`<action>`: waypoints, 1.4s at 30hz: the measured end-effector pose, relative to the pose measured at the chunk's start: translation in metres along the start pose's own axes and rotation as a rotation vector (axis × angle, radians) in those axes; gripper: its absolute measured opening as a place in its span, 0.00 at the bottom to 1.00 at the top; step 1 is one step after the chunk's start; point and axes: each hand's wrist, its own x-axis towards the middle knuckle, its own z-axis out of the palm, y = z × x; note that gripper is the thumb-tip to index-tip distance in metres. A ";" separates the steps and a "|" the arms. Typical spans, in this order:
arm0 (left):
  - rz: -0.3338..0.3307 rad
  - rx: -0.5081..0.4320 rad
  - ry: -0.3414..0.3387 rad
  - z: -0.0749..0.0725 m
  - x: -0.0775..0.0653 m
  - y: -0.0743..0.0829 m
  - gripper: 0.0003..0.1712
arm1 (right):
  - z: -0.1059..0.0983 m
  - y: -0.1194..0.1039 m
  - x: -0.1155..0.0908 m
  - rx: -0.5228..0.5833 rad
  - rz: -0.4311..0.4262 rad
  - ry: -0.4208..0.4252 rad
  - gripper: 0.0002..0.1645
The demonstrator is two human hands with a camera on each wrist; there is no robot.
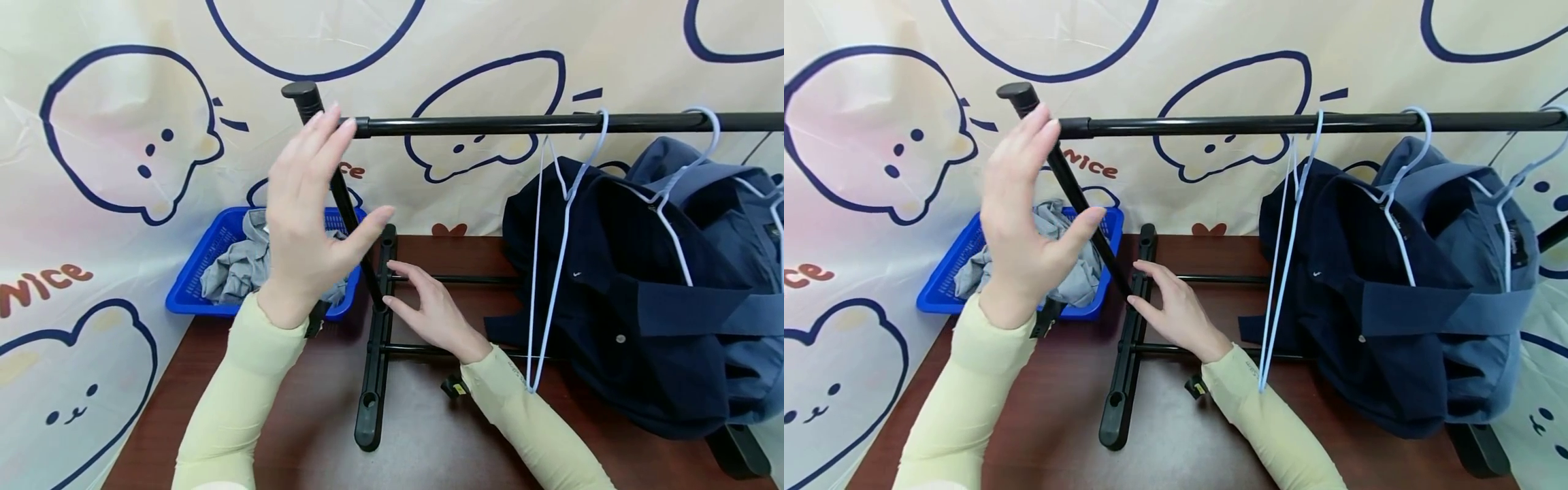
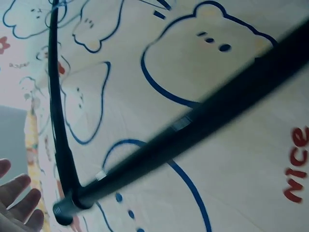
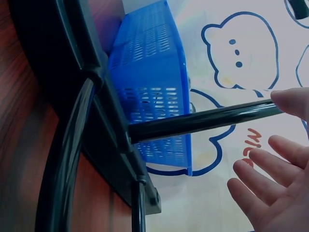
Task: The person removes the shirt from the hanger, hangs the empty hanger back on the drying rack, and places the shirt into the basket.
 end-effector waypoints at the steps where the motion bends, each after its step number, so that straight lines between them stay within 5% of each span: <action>1: 0.020 -0.001 -0.011 0.003 0.003 0.001 0.38 | 0.000 0.001 -0.001 0.002 0.003 -0.001 0.36; 8: 0.108 0.039 -0.058 0.024 0.023 0.005 0.38 | -0.007 0.006 -0.004 0.006 -0.006 -0.004 0.37; 12: 0.139 0.098 -0.141 0.035 0.034 0.005 0.39 | -0.012 0.010 -0.005 -0.004 -0.003 0.006 0.37; 20: 0.066 0.281 -0.338 0.059 0.041 -0.004 0.42 | -0.023 0.016 -0.006 -0.026 0.022 0.039 0.36; 34: -0.024 0.279 -0.217 0.070 0.041 -0.004 0.27 | -0.043 0.028 -0.015 -0.081 0.042 0.111 0.35; 42: -0.052 0.290 -0.211 0.072 0.042 -0.003 0.26 | -0.062 0.038 -0.028 -0.126 0.059 0.169 0.34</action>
